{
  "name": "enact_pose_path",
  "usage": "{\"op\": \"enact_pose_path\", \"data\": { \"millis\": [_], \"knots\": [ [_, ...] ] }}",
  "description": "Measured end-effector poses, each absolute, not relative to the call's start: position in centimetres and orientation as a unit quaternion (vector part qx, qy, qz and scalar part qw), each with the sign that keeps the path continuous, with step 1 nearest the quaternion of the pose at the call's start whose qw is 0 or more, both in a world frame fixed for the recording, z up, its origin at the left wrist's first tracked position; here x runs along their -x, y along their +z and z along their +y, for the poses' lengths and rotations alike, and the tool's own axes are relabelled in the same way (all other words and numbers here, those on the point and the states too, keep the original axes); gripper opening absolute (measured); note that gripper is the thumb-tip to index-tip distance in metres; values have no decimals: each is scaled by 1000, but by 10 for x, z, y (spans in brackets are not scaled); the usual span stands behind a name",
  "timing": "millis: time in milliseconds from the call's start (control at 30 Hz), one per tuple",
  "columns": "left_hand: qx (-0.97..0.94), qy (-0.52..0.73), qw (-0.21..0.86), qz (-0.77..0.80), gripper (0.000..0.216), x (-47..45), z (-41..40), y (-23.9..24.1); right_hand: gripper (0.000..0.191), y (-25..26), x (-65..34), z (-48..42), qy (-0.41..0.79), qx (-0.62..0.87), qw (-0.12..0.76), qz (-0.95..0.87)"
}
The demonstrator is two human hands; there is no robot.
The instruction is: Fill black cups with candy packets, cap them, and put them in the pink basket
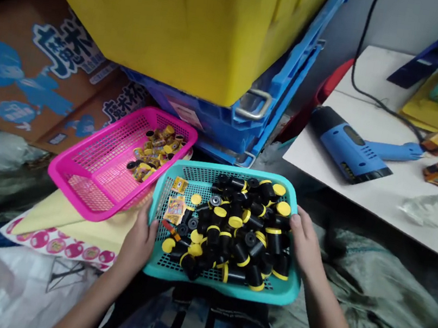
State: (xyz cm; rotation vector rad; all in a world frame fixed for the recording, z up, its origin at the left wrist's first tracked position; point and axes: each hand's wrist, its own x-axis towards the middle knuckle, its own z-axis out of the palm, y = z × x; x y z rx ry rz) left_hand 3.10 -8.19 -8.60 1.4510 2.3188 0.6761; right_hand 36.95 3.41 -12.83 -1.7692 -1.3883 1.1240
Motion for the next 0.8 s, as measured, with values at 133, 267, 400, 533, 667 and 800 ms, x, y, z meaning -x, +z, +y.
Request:
{"op": "enact_pose_path", "data": {
  "millis": [133,267,400,533,667,800],
  "knots": [
    [-508,250,171,806,55,-22,-61,-76,69,-125,-365,56,424,670,303,-528],
    [-505,256,190,802,53,-10,-48,-76,67,-128,-349,69,418,690,252,-535],
    [-488,297,206,794,54,1,-50,-87,71,-104,-320,73,230,719,240,-610],
    [-483,337,235,774,56,14,-57,-93,44,-53,-251,64,167,570,274,-756],
    [-461,348,262,773,57,23,-72,-100,25,-37,-150,56,279,413,141,-855],
    [-435,362,287,773,54,28,-85,-111,21,-69,-88,62,292,458,-6,-839]
  ]
}}
